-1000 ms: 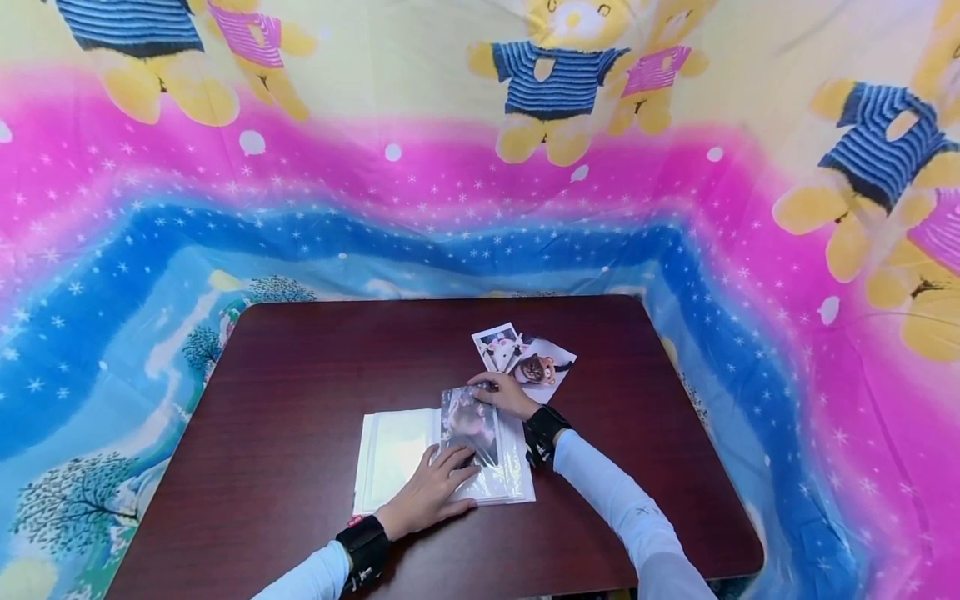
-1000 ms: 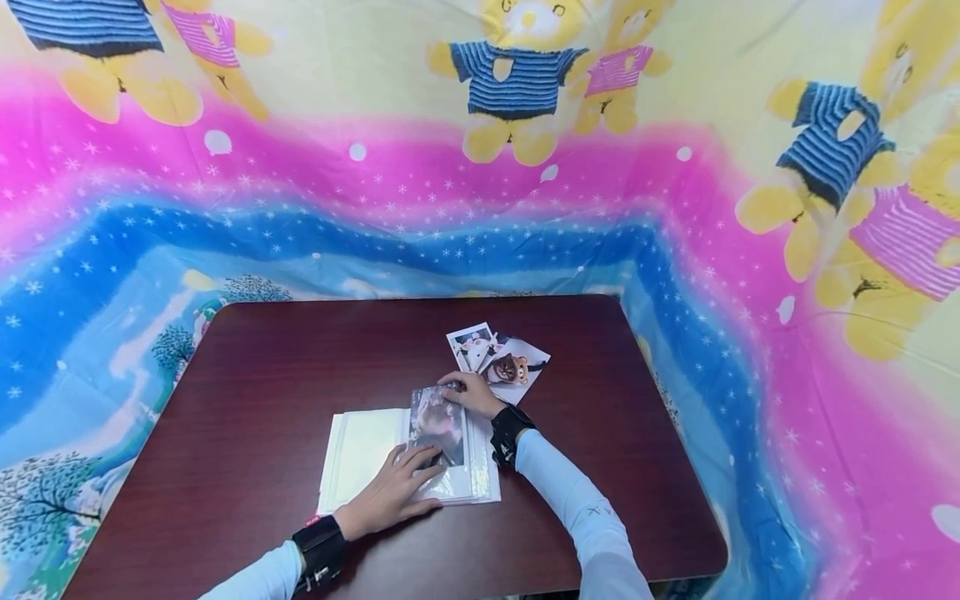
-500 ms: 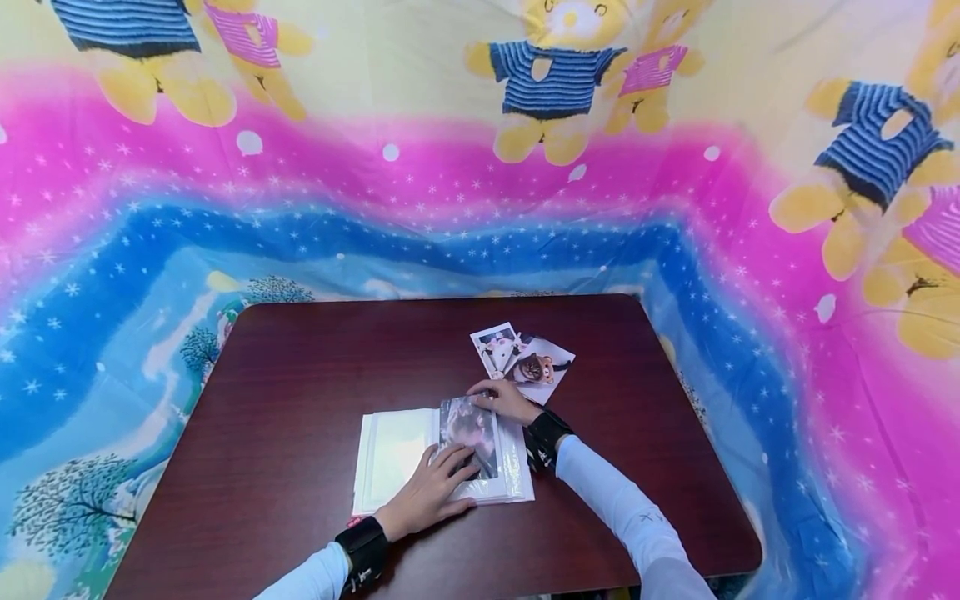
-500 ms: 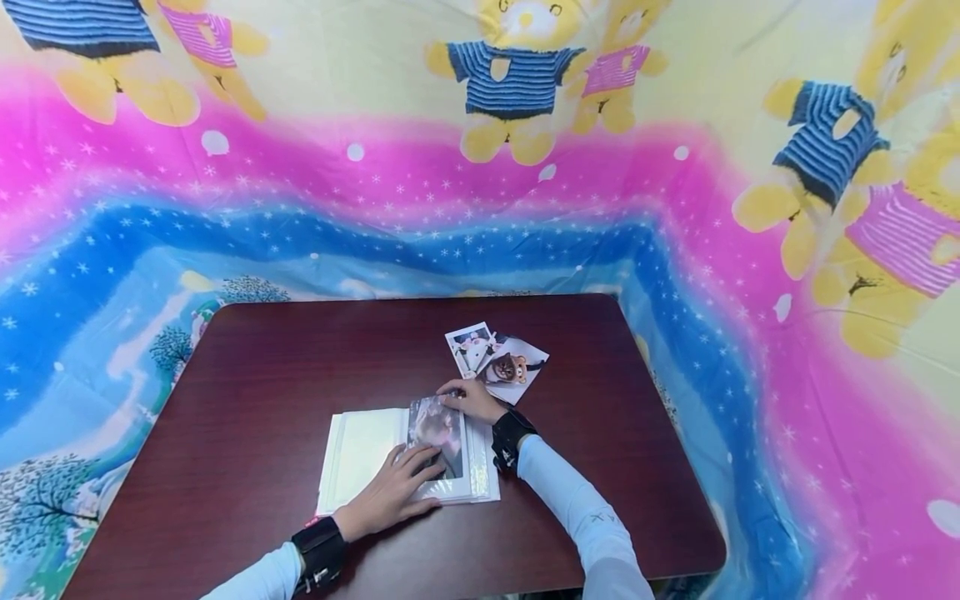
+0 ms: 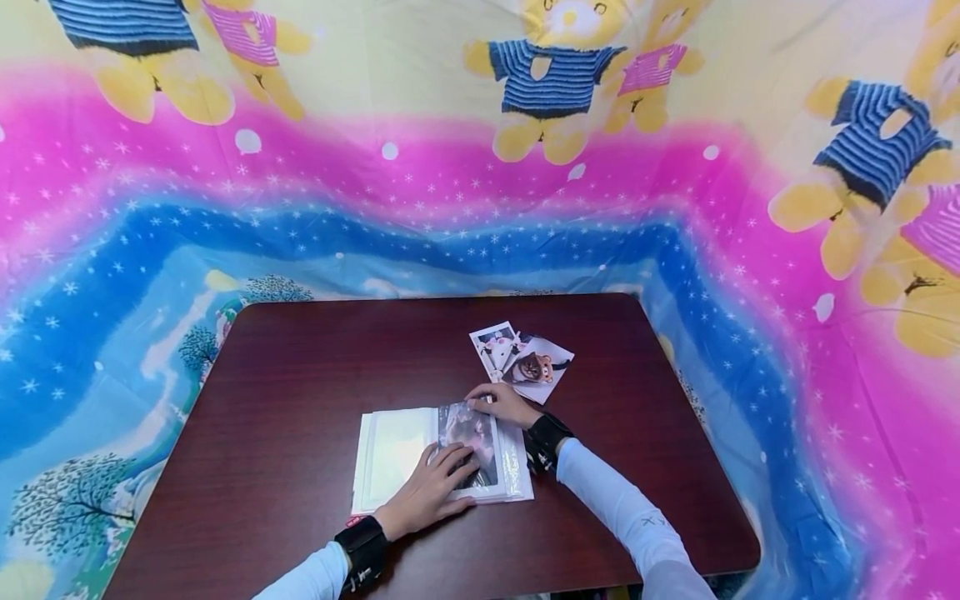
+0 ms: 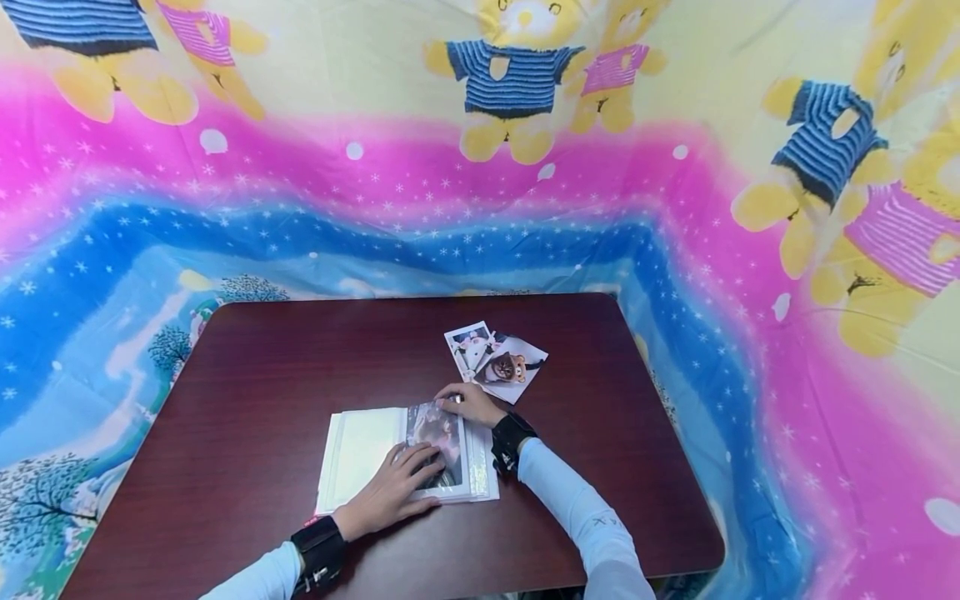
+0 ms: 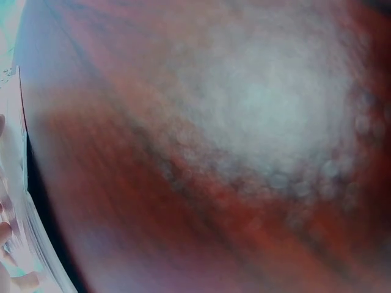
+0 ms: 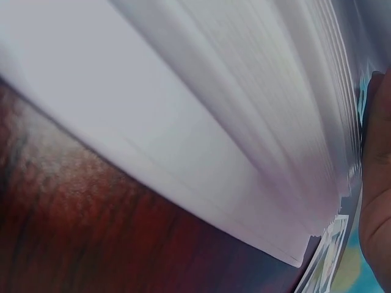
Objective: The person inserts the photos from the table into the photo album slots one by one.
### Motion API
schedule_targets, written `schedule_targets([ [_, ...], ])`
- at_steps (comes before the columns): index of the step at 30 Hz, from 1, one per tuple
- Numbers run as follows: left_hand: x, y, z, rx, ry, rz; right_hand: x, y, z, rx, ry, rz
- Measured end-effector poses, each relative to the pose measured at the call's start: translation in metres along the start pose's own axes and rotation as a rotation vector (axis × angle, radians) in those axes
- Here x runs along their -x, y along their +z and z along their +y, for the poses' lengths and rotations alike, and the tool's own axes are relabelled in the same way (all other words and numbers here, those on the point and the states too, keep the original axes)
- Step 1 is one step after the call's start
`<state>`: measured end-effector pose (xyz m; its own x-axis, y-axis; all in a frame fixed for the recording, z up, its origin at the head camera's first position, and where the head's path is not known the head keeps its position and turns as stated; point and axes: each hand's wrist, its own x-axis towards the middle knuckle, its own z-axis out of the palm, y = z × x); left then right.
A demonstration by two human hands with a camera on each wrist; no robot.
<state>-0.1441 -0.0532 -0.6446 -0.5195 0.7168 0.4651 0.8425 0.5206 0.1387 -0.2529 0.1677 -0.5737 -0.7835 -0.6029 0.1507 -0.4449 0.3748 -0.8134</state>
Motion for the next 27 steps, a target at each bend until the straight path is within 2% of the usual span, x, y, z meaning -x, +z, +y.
schedule_targets([
  [7, 0.001, 0.001, -0.001, 0.002, 0.002, 0.009, 0.003, 0.001, -0.005, -0.011, 0.039, 0.008],
  [10, 0.001, 0.002, -0.002, 0.005, 0.004, 0.021, 0.002, 0.004, 0.000, 0.008, 0.029, 0.020],
  [16, 0.000, -0.001, -0.003, 0.022, -0.010, 0.011, 0.004, 0.005, -0.007, -0.012, 0.018, 0.033],
  [18, -0.002, -0.003, -0.002, 0.059, -0.049, -0.004, 0.004, 0.004, -0.007, -0.055, 0.042, 0.038],
  [22, -0.008, -0.011, 0.001, 0.164, -0.206, -0.026, 0.005, 0.003, -0.005, -0.224, 0.167, 0.062],
  [24, -0.012, -0.015, 0.002, 0.225, -0.279, -0.018, 0.005, 0.004, -0.005, -0.336, 0.239, 0.068],
  [27, -0.018, -0.022, 0.001, 0.306, -0.362, 0.029, 0.005, 0.012, 0.001, -0.495, 0.292, 0.076],
])
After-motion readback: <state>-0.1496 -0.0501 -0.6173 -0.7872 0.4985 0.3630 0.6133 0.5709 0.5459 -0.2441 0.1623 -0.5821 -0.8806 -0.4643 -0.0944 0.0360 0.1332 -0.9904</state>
